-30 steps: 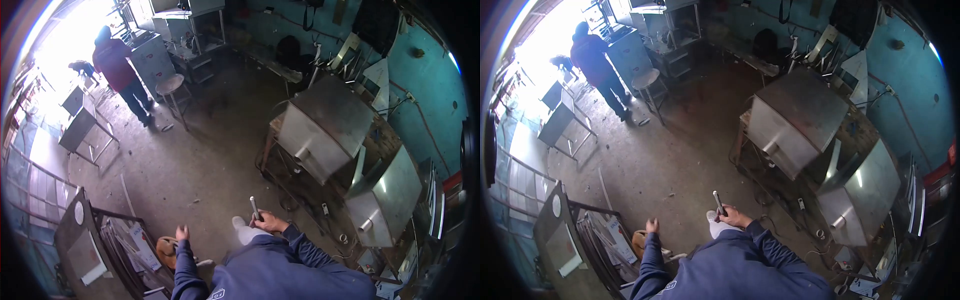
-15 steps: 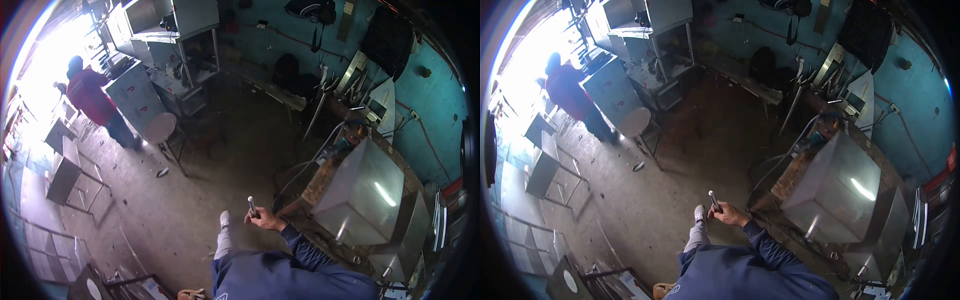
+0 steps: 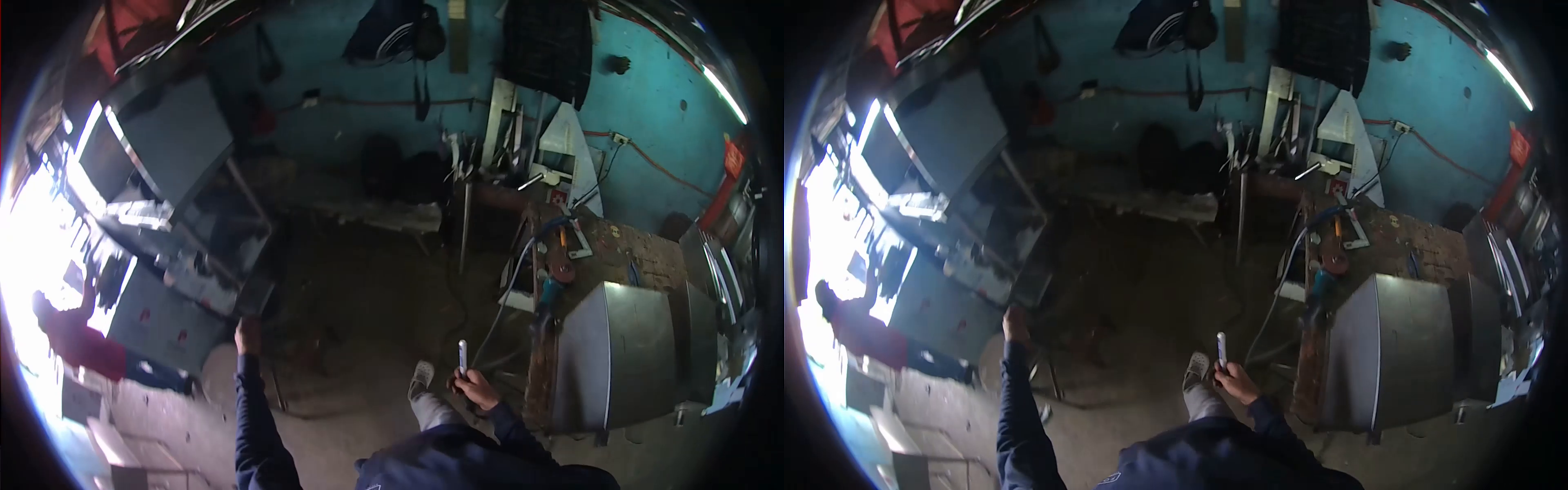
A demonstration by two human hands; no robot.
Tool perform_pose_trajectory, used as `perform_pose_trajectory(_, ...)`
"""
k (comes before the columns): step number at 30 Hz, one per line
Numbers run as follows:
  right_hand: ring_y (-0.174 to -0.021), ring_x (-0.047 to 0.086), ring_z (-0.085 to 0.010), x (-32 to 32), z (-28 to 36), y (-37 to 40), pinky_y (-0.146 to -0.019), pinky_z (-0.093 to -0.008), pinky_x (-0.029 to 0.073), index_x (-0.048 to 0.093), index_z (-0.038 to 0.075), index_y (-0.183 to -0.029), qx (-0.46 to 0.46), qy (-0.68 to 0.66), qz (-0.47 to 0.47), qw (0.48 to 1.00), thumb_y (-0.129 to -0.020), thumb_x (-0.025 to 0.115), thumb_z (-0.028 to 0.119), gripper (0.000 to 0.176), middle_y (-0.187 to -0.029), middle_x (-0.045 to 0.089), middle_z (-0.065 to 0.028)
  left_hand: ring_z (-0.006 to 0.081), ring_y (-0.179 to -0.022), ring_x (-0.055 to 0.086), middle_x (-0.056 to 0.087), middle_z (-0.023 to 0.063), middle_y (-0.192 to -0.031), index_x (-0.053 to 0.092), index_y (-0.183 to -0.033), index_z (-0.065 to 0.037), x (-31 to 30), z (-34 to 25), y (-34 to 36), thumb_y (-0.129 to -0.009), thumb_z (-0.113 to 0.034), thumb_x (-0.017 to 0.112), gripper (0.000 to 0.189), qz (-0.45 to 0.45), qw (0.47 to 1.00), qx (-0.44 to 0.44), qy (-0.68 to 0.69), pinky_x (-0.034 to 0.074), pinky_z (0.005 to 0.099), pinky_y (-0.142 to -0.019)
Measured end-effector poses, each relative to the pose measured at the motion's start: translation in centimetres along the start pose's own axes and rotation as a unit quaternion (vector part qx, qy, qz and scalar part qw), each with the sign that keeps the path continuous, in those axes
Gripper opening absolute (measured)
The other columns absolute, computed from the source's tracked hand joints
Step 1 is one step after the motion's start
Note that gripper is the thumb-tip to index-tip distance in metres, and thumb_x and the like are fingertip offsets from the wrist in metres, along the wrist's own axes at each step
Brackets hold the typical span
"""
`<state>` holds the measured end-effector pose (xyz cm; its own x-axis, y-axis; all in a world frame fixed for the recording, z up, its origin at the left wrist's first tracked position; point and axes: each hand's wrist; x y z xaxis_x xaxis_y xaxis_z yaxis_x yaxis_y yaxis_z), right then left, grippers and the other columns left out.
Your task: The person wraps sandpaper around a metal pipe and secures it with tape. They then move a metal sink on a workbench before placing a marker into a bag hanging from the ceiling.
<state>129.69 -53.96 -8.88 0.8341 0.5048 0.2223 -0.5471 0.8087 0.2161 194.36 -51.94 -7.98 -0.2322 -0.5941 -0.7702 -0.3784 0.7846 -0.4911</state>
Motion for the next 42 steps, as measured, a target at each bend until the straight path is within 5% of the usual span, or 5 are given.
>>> perform_pose_trajectory(8,-0.074,0.059,-0.0124,-7.3,3.5,-17.5,-0.066,-0.0259,0.048,0.044,0.008,-0.092,-0.094,-0.070,-0.097,0.988,-0.087,0.047,-0.007,0.016,-0.092,0.062,-0.0093,0.0318,-0.095,0.068,0.071,0.0165,-0.100,0.068,-0.109,-0.005,5.1,-31.4,-42.1,-0.088,-0.024,0.065,0.028,-0.006,0.975,0.190,0.117,0.053,0.0375,-0.081)
perform_pose_trajectory(19,-0.072,0.057,-0.0150,-16.6,6.6,-19.7,-0.062,-0.0313,0.046,0.053,0.001,-0.089,-0.153,0.024,-0.447,0.881,-0.087,0.057,0.006,0.007,-0.077,0.057,-0.0064,0.0329,-0.100,0.066,0.069,0.0144,-0.109,0.066,-0.113,-0.010,12.0,-61.8,-74.1,-0.087,-0.023,0.063,0.029,-0.064,0.939,0.332,0.069,0.052,0.0434,-0.086)
perform_pose_trajectory(27,-0.078,0.053,-0.0174,-14.8,-4.9,-20.0,-0.072,-0.0366,0.045,0.061,0.008,-0.105,-0.176,-0.062,-0.633,0.751,-0.089,0.070,0.027,0.026,-0.091,0.059,-0.0035,0.0343,-0.106,0.062,0.067,0.0123,-0.111,0.069,-0.108,-0.014,16.7,-73.1,-91.5,-0.087,-0.023,0.058,0.026,-0.238,0.895,0.368,0.080,0.051,0.0450,-0.088)
perform_pose_trajectory(39,-0.077,0.052,-0.0170,-24.1,9.9,-34.4,-0.071,-0.0336,0.045,0.062,0.006,-0.107,-0.160,-0.046,-0.599,0.783,-0.090,0.069,0.028,0.029,-0.085,0.059,-0.0049,0.0378,-0.097,0.067,0.069,0.0205,-0.102,0.069,-0.112,-0.011,17.6,-77.3,-100.0,-0.088,-0.041,0.061,0.040,-0.155,0.912,0.377,-0.049,0.053,0.0455,-0.085)
perform_pose_trajectory(42,-0.069,0.045,-0.0182,-32.0,9.9,-38.6,-0.073,-0.0350,0.044,0.062,0.012,-0.105,-0.029,0.518,-0.708,0.478,-0.091,0.067,0.038,0.029,-0.077,0.050,-0.0047,0.0383,-0.099,0.066,0.069,0.0228,-0.101,0.067,-0.115,-0.008,17.8,-77.3,-101.9,-0.087,-0.054,0.061,0.055,-0.148,0.915,0.349,-0.138,0.053,0.0472,-0.085)
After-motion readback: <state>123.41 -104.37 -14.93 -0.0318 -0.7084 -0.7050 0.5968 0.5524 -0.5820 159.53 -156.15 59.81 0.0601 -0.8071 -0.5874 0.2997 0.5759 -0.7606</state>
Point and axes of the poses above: each hand's wrist, its own y-axis away from the middle knuckle, its own x-axis out of the palm, z = x × y
